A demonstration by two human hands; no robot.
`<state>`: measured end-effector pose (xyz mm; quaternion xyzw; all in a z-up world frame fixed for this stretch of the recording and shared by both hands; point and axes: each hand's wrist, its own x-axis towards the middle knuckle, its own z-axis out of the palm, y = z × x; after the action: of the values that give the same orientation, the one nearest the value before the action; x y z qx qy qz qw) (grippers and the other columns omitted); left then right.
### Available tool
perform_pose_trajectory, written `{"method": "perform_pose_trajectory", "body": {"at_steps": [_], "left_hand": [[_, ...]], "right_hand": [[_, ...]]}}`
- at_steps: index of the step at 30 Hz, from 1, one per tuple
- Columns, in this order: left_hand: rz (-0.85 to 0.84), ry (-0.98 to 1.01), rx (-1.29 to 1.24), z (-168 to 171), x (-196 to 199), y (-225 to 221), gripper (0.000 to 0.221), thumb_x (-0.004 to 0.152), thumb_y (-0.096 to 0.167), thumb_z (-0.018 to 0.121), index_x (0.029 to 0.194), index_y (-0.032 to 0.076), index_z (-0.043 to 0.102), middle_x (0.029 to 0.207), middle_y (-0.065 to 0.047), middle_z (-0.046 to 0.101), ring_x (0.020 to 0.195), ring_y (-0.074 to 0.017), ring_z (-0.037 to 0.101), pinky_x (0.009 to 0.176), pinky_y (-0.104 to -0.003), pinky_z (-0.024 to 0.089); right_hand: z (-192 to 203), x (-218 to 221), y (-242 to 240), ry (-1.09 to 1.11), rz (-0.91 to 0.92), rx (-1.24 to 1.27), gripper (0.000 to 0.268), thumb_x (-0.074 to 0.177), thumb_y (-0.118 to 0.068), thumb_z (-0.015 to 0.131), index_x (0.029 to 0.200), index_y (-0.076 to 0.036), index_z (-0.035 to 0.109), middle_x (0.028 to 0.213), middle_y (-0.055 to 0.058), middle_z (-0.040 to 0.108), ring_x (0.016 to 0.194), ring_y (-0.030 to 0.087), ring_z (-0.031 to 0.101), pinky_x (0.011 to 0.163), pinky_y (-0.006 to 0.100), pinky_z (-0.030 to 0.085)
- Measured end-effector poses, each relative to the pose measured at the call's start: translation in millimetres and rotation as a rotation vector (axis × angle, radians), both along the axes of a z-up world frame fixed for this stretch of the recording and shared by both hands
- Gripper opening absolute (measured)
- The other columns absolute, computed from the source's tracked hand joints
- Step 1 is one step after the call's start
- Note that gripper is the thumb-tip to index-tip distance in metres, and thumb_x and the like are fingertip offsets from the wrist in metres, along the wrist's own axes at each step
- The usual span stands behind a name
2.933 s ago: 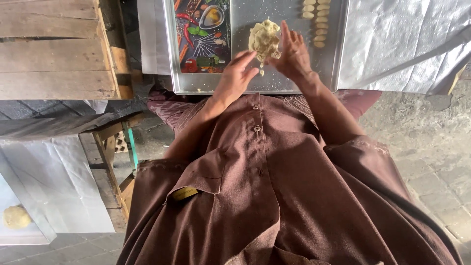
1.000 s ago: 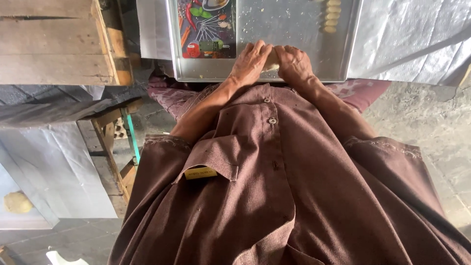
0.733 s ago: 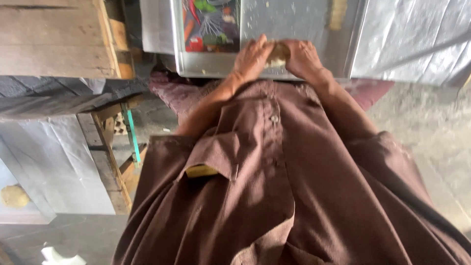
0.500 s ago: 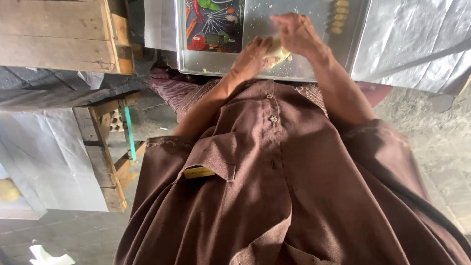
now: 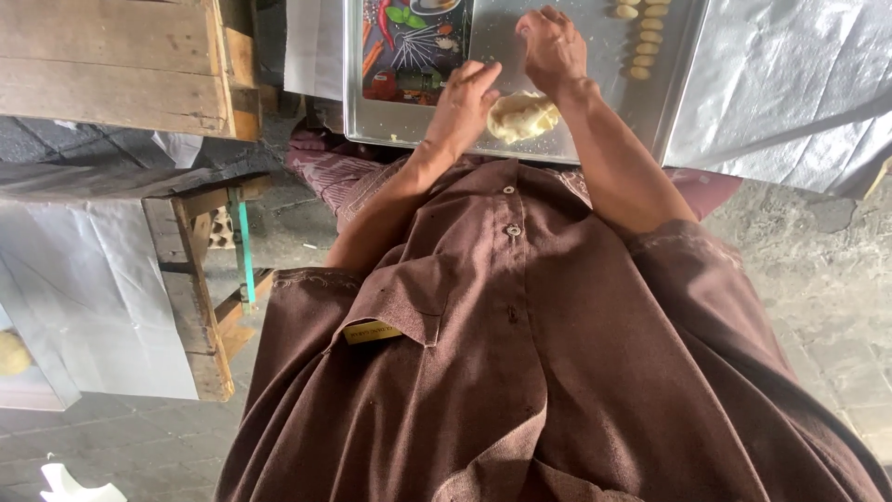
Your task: The person is manually forming small dough balls by pinching pieces from a larger dough mass, rolling them between their palms, and arranging them in rows on a tray.
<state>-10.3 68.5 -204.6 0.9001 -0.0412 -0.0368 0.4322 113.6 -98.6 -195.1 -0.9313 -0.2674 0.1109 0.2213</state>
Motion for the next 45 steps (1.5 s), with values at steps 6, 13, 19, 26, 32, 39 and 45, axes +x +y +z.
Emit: {"method": "perform_pose_trajectory", "body": {"at_steps": [6,13,19,26,32,39,45], "left_hand": [[0.162,-0.095,0.015,-8.2,-2.8,20.0,0.033,0.1,0.008,0.068,0.133,0.005,0.066,0.118,-0.014,0.068,0.102,-0.025,0.066,0.093,-0.036,0.06],[0.246,-0.098,-0.15,10.3,-10.2,33.1,0.029,0.103,0.011,0.064,0.13,0.001,0.068,0.114,-0.013,0.071,0.104,-0.0246,0.069,0.089,-0.036,0.058],[0.331,0.313,-0.575,30.2,-8.6,22.7,0.03,0.103,0.025,0.061,0.122,0.002,0.067,0.117,-0.015,0.072,0.099,-0.0238,0.073,0.083,-0.031,0.064],[0.209,0.511,-1.323,76.7,-46.7,40.0,0.03,0.099,0.024,0.071,0.112,-0.003,0.069,0.107,-0.02,0.074,0.094,-0.0271,0.078,0.082,-0.031,0.067],[0.428,0.646,-0.332,172.8,-99.5,111.6,0.058,0.102,0.051,0.05,0.131,0.003,0.065,0.112,-0.015,0.074,0.096,-0.023,0.076,0.083,-0.032,0.065],[0.59,0.96,0.466,83.6,-220.7,207.9,0.036,0.101,0.029,0.054,0.077,0.004,0.063,0.073,-0.013,0.064,0.066,-0.0286,0.059,0.061,-0.048,0.045],[0.647,1.142,0.46,83.3,-223.8,192.9,0.053,0.11,0.045,0.063,0.066,0.017,0.053,0.06,0.004,0.052,0.047,-0.0104,0.038,0.046,-0.028,0.036]], "right_hand": [[44.2,-14.2,20.6,0.285,0.076,-0.094,0.026,0.11,-0.033,0.056,0.128,-0.022,0.072,0.13,0.009,0.061,0.113,0.026,0.055,0.101,0.046,0.044],[8.9,-5.7,28.7,0.195,0.149,-0.135,0.018,0.109,-0.016,0.061,0.096,-0.016,0.072,0.103,0.005,0.071,0.086,0.019,0.064,0.067,0.033,0.055],[35.9,-23.5,30.3,0.151,0.178,0.108,0.017,0.11,-0.008,0.053,0.101,-0.005,0.068,0.102,0.012,0.068,0.08,0.024,0.065,0.064,0.036,0.055],[110.5,-72.8,20.9,-0.078,0.403,0.482,0.022,0.106,0.007,0.065,0.102,-0.005,0.082,0.077,0.009,0.078,0.063,0.016,0.076,0.054,0.023,0.067],[46.3,-82.6,-22.8,0.016,0.491,-0.148,0.072,0.094,-0.05,0.071,0.155,-0.021,0.046,0.157,0.017,0.044,0.141,0.037,0.041,0.11,0.062,0.032],[-3.1,-74.5,-23.7,-0.351,0.454,-0.093,0.05,0.093,-0.045,0.074,0.133,-0.023,0.055,0.124,0.009,0.056,0.107,0.031,0.059,0.083,0.05,0.057],[17.8,-54.8,-1.9,-0.098,0.223,0.119,0.029,0.101,-0.007,0.056,0.128,0.001,0.059,0.083,0.007,0.064,0.057,0.012,0.058,0.04,0.021,0.055]]}}
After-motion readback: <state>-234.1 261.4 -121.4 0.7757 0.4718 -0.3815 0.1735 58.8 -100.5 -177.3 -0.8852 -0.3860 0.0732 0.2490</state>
